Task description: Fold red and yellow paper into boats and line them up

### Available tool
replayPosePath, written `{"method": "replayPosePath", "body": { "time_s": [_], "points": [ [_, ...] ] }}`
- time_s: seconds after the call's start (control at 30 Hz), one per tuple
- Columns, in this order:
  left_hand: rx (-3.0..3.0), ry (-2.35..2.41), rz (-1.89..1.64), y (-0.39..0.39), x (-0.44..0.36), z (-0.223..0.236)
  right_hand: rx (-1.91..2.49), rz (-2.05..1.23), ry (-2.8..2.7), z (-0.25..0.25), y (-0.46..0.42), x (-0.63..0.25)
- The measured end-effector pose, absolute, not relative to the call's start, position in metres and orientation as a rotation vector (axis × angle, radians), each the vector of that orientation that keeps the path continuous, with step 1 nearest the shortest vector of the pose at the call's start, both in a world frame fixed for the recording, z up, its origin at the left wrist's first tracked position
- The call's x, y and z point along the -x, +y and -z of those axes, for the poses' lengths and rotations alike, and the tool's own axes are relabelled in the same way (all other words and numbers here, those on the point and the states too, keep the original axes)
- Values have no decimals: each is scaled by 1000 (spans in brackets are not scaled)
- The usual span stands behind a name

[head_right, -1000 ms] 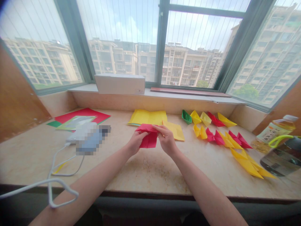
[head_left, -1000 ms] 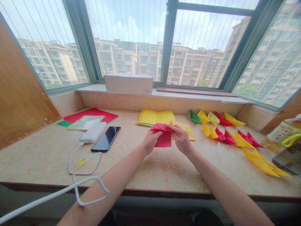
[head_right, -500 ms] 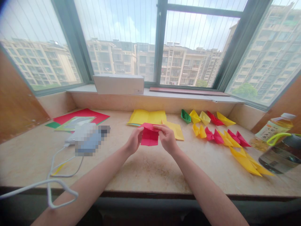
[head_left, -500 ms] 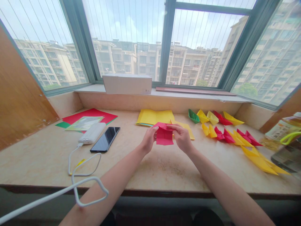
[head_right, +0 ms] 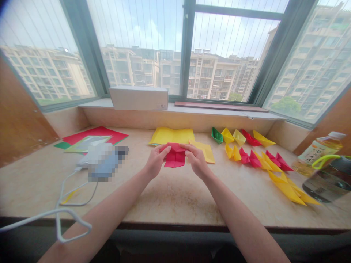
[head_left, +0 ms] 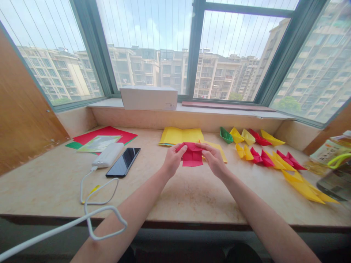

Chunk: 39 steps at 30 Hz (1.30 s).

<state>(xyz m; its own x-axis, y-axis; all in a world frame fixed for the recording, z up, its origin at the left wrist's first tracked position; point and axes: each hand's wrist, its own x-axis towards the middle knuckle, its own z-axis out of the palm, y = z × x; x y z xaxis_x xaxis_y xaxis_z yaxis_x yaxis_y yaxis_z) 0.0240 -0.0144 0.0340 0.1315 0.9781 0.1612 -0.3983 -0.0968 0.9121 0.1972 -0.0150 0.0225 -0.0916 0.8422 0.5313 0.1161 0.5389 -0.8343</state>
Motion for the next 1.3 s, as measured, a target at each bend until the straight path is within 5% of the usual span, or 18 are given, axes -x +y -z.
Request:
{"method": "replayPosePath", "body": {
  "time_s": [0.73,1.3],
  "points": [
    [-1879,962,-1240,-16,-14,-29,883,-976,-1657,-19,-11,-205],
    [-1601,792,-1129,-17,-20,-22,895,-972,-1480,-25,-14,-200]
  ]
}}
